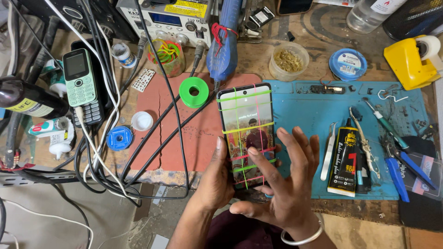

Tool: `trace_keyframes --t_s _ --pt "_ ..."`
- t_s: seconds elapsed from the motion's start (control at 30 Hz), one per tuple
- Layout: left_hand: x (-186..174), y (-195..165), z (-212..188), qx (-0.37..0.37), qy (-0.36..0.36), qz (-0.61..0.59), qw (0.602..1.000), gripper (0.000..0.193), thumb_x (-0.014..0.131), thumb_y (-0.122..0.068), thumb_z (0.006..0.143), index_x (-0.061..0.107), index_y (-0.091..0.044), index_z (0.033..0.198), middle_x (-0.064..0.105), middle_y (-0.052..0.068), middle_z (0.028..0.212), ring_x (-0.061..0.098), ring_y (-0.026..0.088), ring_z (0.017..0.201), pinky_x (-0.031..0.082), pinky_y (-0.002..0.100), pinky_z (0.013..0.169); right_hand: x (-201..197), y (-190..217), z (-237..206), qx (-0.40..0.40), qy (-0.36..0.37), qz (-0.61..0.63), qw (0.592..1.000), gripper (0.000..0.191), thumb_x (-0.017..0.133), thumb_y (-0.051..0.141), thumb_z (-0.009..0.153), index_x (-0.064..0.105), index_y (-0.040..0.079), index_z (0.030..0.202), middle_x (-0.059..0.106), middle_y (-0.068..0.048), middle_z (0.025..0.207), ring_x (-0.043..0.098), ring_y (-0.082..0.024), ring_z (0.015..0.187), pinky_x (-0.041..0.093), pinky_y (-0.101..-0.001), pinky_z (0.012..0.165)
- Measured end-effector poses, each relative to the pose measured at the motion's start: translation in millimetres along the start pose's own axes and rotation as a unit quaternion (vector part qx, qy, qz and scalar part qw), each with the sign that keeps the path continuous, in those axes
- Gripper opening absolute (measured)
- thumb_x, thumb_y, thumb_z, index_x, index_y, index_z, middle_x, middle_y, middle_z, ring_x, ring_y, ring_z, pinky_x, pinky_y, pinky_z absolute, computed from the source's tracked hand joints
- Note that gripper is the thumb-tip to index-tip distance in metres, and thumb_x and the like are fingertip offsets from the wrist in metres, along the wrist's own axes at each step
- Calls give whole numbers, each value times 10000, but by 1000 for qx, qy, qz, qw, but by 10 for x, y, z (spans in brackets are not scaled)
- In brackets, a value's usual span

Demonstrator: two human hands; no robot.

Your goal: The person reassembles a disassembled feature phone by connecting a charging cable, placing the keypad membrane, inserting the battery, and snapping the back cover on. They then briefly handle a smartphone secured with rubber bands, interacting with its touchscreen.

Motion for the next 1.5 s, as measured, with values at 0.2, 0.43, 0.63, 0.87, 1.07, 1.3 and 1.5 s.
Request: trace_keyframes --t_s 0.2,0.43,0.63,0.87,1.07,1.3,1.5 --pt "-47 -10 4 -1 -47 24 999 798 283 -642 1027 440 -27 1511 595 199 1397 632 299 1234 555 471 985 38 36 35 0 17 -10 1000 889 454 893 827 582 263 1440 334 -187 1582 259 -426 1534 90 -639 1301" --pt "-24 -1 -15 -4 -45 25 999 790 279 -639 1029 405 -56 1548 580 195 1419 635 313 1243 589 457 982 54 44 57 5 31 -34 999 900 436 909 807 595 279 1430 320 -195 1584 257 -445 1526 97 -648 1284" --pt "-21 14 -11 -7 -9 -9 1000 822 246 -674 1031 382 -69 1571 575 192 1439 644 338 1213 622 498 846 -54 -52 54 53 -3 -36 998 891 418 888 847 643 228 1402 344 -201 1580 275 -444 1520 148 -653 1305" --pt "-25 7 -21 -6 -1 -1 1000 843 236 -685 1022 375 -65 1576 575 204 1447 650 346 1210 626 498 837 -52 -27 32 35 -8 -26 999 833 448 872 831 692 254 1334 377 -186 1557 279 -429 1517 94 -652 1302" --pt "-16 -25 -20 15 -30 19 999 799 258 -654 1036 374 -64 1562 588 227 1396 652 361 1201 606 494 921 -44 17 12 9 17 -4 1000 763 534 854 815 700 298 1311 427 -139 1527 267 -414 1519 81 -631 1291" --pt "-14 -108 -28 62 -79 44 994 713 292 -579 1052 420 -59 1522 590 169 1415 601 272 1279 524 465 1065 -8 69 -41 -13 35 -27 999 766 547 849 815 659 316 1354 458 -118 1483 313 -425 1483 93 -648 1270" --pt "-14 -151 -22 99 -82 66 990 693 304 -554 1070 446 -40 1513 579 159 1439 586 253 1308 494 437 1101 -6 83 -72 -26 43 -14 999 771 582 851 800 652 320 1355 452 -127 1476 324 -443 1471 93 -662 1253"
Point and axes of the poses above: each hand's wrist, its own z-axis towards the middle knuckle, its own x-axis out of the palm, y = z × x, the point moved 6 cm from there along z, towards the middle knuckle
